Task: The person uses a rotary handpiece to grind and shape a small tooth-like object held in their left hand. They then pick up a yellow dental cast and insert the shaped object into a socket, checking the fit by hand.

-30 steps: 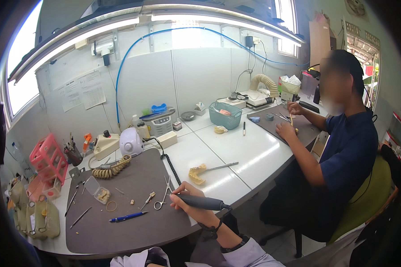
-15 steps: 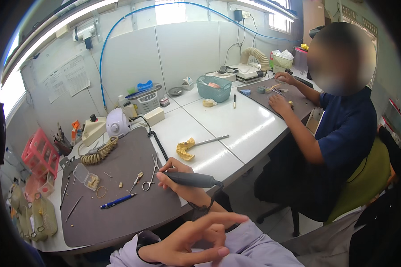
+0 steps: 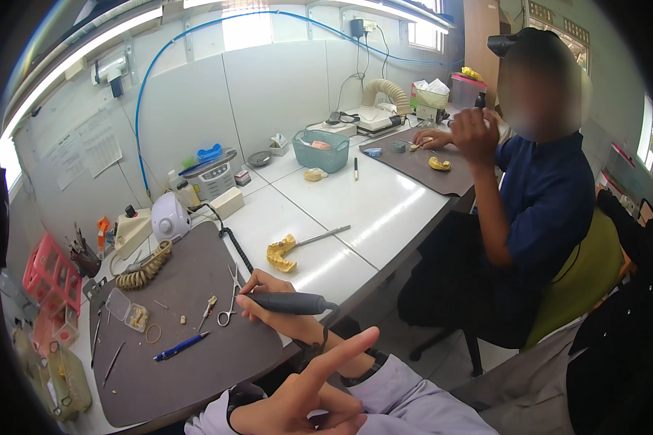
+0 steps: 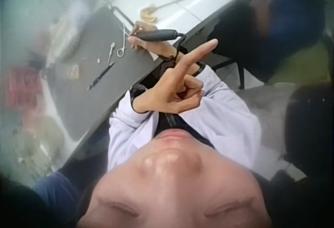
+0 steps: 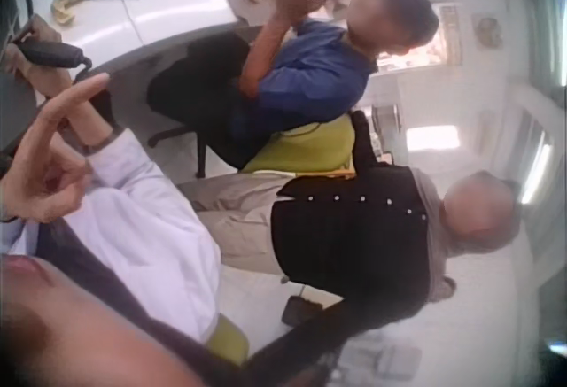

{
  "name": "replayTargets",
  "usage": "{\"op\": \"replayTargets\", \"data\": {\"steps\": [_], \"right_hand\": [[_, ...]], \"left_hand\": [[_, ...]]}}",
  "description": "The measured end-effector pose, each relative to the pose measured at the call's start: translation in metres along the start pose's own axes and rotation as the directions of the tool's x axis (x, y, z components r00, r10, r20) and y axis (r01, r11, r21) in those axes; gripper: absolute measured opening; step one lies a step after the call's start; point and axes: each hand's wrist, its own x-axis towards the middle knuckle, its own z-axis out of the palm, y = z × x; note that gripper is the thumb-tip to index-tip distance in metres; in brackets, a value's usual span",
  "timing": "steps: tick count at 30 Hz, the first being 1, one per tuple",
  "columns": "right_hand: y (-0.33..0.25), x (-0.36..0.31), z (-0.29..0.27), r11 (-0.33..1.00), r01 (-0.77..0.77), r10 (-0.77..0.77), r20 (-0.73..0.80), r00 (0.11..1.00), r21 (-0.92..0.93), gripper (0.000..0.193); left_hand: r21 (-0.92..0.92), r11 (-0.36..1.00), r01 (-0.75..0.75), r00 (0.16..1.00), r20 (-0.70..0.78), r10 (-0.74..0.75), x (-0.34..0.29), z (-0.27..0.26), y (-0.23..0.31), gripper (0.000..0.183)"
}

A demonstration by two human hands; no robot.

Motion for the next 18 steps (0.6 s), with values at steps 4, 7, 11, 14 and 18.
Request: {"op": "replayTargets", "data": {"steps": [4, 7, 11, 14, 18], "right_hand": [[-0.007, -0.002, -0.004, 0.998, -0.019, 0.019, -0.013, 1.000, -0.058, 0.018], [-0.009, -0.003, -0.003, 0.999, -0.015, 0.014, -0.013, 1.000, -0.046, 0.018], [-0.010, -0.003, -0.002, 0.996, -0.053, 0.053, 0.002, 0.999, -0.069, 0.018], [-0.011, -0.004, -0.003, 0.996, -0.047, 0.045, -0.020, 0.999, -0.078, 0.019], [-0.012, -0.004, -0.001, 0.997, -0.069, 0.068, -0.019, 0.998, -0.030, 0.020]], "left_hand": [[0.002, 0.999, 0.042, 0.999, 0.033, -0.042, 0.002, -0.005, -0.004, 0.086], [-0.164, 0.943, 0.291, 0.957, 0.060, -0.284, 0.003, -0.010, -0.004, 0.085], [-0.093, 0.990, 0.110, 0.994, -0.012, -0.112, -0.006, -0.007, -0.009, 0.088], [-0.120, 0.964, 0.238, 0.971, 0.059, -0.233, -0.008, -0.008, 0.006, 0.089], [-0.119, 0.964, 0.237, 0.971, -0.013, -0.240, -0.013, -0.009, -0.010, 0.089]]}}
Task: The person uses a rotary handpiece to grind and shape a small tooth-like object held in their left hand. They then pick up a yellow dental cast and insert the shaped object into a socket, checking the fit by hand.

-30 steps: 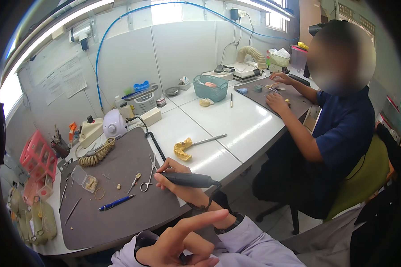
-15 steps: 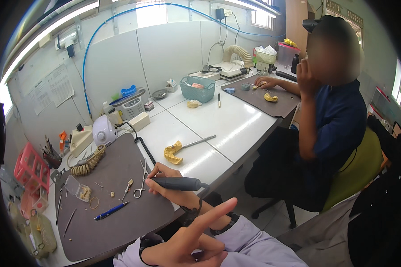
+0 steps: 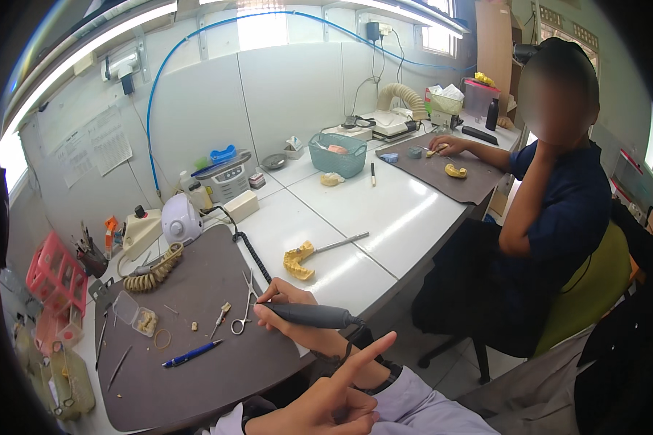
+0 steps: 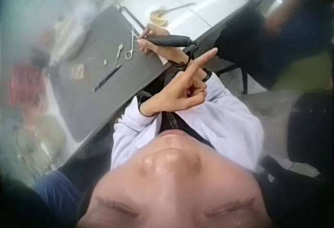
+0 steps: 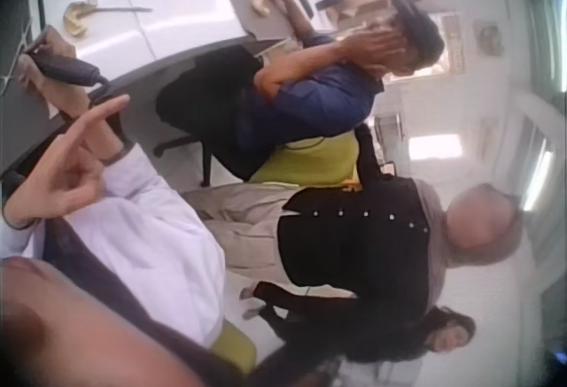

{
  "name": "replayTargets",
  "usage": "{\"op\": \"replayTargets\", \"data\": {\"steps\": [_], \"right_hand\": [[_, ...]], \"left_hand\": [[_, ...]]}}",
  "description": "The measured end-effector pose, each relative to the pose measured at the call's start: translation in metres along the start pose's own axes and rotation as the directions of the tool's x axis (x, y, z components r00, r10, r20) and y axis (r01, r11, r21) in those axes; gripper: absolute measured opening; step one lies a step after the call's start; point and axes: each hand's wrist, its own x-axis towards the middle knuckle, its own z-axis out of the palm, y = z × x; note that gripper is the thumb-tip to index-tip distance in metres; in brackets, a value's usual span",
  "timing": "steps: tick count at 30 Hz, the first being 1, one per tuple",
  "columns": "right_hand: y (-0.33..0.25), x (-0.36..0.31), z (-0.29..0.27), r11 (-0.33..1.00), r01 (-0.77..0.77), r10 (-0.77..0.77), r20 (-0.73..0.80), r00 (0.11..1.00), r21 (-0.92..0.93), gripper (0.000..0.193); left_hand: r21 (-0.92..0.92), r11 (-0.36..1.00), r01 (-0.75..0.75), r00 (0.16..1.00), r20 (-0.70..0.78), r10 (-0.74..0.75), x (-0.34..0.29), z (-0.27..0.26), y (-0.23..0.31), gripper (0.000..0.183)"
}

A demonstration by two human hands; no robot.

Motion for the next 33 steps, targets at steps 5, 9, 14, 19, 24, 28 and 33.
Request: {"op": "replayTargets", "data": {"steps": [5, 9, 14, 19, 24, 28, 33], "right_hand": [[0.001, -0.002, -0.002, 1.000, -0.006, 0.006, -0.010, 1.000, -0.004, 0.018], [0.001, -0.001, -0.002, 0.999, -0.026, 0.026, 0.009, 1.000, -0.038, 0.017], [0.011, 0.006, 0.007, 0.999, 0.013, -0.014, 0.038, 0.999, 0.036, 0.018], [0.006, -0.003, -0.008, 0.996, 0.088, -0.089, -0.040, 0.995, -0.029, 0.022], [0.007, 0.004, 0.004, 1.000, -0.019, 0.019, 0.029, 0.999, -0.009, 0.018], [0.001, 0.000, -0.002, 0.999, -0.012, 0.012, 0.011, 1.000, -0.030, 0.018], [0.007, 0.001, -0.003, 0.997, 0.073, -0.074, -0.019, 0.997, -0.013, 0.022]], "left_hand": [[-0.052, 0.998, 0.042, 0.999, 0.025, -0.041, 0.000, 0.002, -0.001, 0.089], [-0.087, 0.993, 0.074, 0.996, 0.057, -0.070, 0.000, 0.004, 0.007, 0.089], [-0.002, 0.999, 0.035, 0.999, 0.027, -0.035, 0.002, 0.003, -0.003, 0.089], [-0.048, 0.999, -0.017, 0.994, 0.108, 0.022, 0.008, 0.012, -0.002, 0.090], [0.012, 1.000, 0.003, 0.999, 0.045, -0.003, -0.001, 0.004, 0.001, 0.090], [0.041, 0.999, -0.029, 0.997, 0.072, 0.026, 0.005, 0.004, -0.004, 0.090], [0.031, 0.999, 0.008, 0.998, 0.068, -0.010, 0.010, 0.003, -0.006, 0.089]]}}
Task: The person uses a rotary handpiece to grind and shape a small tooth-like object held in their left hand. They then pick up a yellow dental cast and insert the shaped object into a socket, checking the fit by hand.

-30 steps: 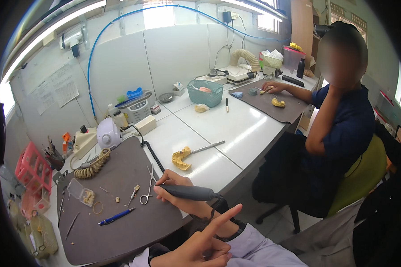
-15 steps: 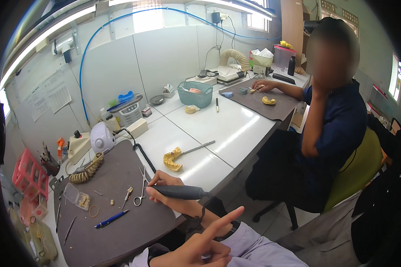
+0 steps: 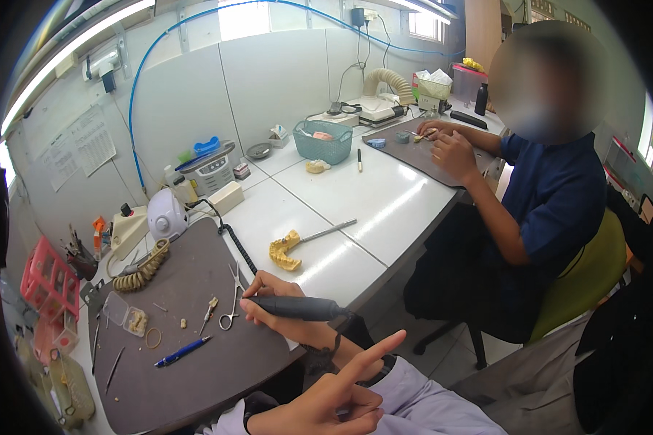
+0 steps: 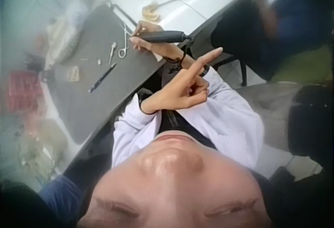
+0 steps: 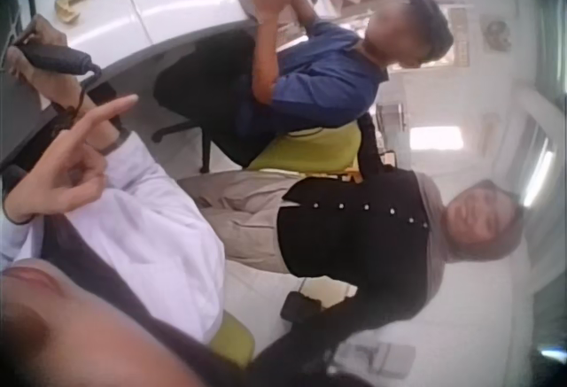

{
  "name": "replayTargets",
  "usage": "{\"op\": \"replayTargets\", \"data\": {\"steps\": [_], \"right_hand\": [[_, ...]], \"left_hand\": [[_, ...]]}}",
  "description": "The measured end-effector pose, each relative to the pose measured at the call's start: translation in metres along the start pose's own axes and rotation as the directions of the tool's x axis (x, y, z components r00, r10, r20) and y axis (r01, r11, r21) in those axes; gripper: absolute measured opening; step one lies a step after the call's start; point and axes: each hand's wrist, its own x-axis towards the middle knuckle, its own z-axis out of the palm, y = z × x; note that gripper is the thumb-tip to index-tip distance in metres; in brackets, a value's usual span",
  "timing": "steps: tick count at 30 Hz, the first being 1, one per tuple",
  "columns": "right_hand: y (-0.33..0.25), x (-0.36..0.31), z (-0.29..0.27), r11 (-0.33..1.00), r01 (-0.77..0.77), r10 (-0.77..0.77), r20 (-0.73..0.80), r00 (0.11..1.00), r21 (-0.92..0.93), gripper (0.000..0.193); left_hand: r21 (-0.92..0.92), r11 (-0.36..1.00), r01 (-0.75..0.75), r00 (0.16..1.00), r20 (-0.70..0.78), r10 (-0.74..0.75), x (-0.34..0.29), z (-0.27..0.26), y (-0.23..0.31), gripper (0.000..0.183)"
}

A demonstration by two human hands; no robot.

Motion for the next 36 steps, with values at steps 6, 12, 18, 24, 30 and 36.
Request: {"op": "replayTargets", "data": {"steps": [6, 12, 18, 24, 30, 36], "right_hand": [[-0.011, 0.000, 0.004, 0.995, -0.101, 0.100, 0.052, 0.994, 0.009, 0.018], [-0.010, -0.002, -0.001, 0.994, -0.108, 0.108, 0.026, 0.994, -0.002, 0.018], [-0.007, 0.000, 0.004, 0.994, -0.108, 0.107, 0.033, 0.994, 0.009, 0.018], [-0.007, 0.000, 0.001, 0.997, -0.072, 0.072, 0.039, 0.997, 0.003, 0.019], [-0.003, 0.001, 0.000, 0.998, -0.066, 0.067, 0.026, 0.997, -0.024, 0.020], [-0.006, -0.002, 0.002, 0.997, -0.075, 0.074, 0.044, 0.996, 0.022, 0.020]], "left_hand": [[0.031, 0.998, -0.049, 0.996, -0.067, 0.051, -0.005, -0.004, -0.002, 0.088], [0.049, 0.997, -0.058, 0.998, -0.032, 0.060, 0.001, -0.004, -0.008, 0.087], [-0.078, 0.996, 0.046, 0.998, -0.035, -0.049, 0.003, 0.000, -0.008, 0.087], [-0.093, 0.992, 0.083, 0.992, 0.103, -0.074, 0.025, 0.002, -0.017, 0.085], [-0.213, 0.953, 0.217, 0.960, 0.222, -0.169, 0.062, 0.011, -0.045, 0.084], [-0.295, 0.903, 0.313, 0.938, 0.242, -0.247, 0.047, 0.013, -0.039, 0.083]]}}
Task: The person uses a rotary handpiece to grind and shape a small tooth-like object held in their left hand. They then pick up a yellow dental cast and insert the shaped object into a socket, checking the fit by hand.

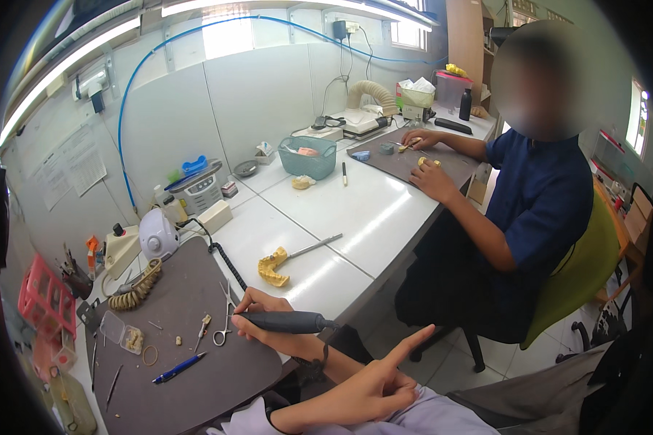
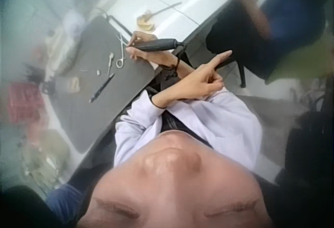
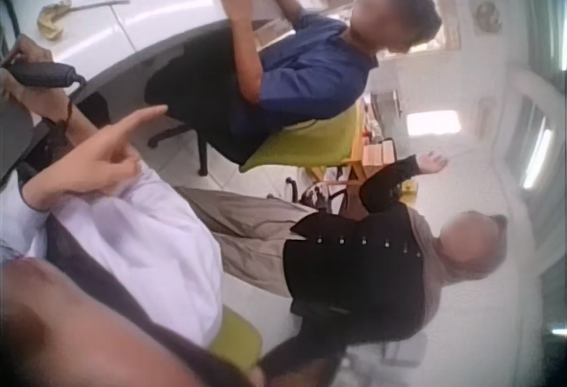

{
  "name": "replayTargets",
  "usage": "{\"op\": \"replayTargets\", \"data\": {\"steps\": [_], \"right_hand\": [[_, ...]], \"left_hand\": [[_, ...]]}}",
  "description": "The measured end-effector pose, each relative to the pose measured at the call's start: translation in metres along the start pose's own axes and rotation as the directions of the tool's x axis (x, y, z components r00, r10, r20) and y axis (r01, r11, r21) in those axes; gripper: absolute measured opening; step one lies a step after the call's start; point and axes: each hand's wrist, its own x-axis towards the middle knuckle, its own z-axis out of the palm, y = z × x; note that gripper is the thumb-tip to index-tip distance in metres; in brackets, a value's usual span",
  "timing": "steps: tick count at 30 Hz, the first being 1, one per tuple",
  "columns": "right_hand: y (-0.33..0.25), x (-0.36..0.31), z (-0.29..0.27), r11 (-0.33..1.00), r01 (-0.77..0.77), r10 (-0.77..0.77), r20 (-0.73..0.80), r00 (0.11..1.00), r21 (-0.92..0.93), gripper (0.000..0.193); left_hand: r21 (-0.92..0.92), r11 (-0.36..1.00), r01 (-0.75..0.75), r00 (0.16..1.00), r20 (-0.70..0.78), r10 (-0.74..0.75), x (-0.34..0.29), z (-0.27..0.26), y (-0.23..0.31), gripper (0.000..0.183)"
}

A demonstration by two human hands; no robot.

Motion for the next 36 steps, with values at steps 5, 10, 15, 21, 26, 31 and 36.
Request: {"op": "replayTargets", "data": {"steps": [5, 10, 15, 21, 26, 31, 36], "right_hand": [[0.000, 0.002, -0.003, 0.998, 0.039, -0.041, -0.031, 0.999, -0.057, 0.020], [-0.002, -0.001, -0.006, 0.999, 0.013, -0.016, -0.059, 0.998, -0.052, 0.020], [0.010, 0.001, -0.001, 0.997, 0.074, -0.075, -0.064, 0.995, -0.008, 0.019], [0.007, 0.007, 0.006, 0.998, 0.057, -0.057, -0.020, 0.998, -0.011, 0.019], [0.000, 0.006, 0.008, 1.000, 0.006, -0.006, -0.014, 1.000, 0.004, 0.014], [0.005, 0.003, 0.001, 0.999, 0.014, -0.015, -0.026, 1.000, -0.035, 0.018], [-0.001, 0.005, 0.003, 0.999, 0.030, -0.031, -0.050, 0.998, -0.029, 0.013]], "left_hand": [[0.053, 0.998, 0.034, 0.999, 0.006, -0.035, 0.016, -0.004, -0.032, 0.081], [0.070, 0.988, -0.139, 0.983, 0.130, 0.130, 0.025, 0.019, 0.004, 0.082], [0.073, 0.995, -0.073, 0.996, 0.057, 0.069, 0.045, 0.005, -0.010, 0.080], [0.018, 0.999, 0.045, 0.997, 0.058, -0.046, -0.007, -0.009, -0.055, 0.081], [0.116, 0.993, 0.025, 0.991, -0.135, -0.009, -0.051, -0.017, -0.084, 0.063], [0.403, 0.915, -0.030, 0.975, -0.188, 0.115, -0.100, -0.016, -0.032, 0.052], [0.697, 0.708, 0.113, 0.879, -0.402, 0.256, -0.150, -0.013, 0.006, 0.045]]}}
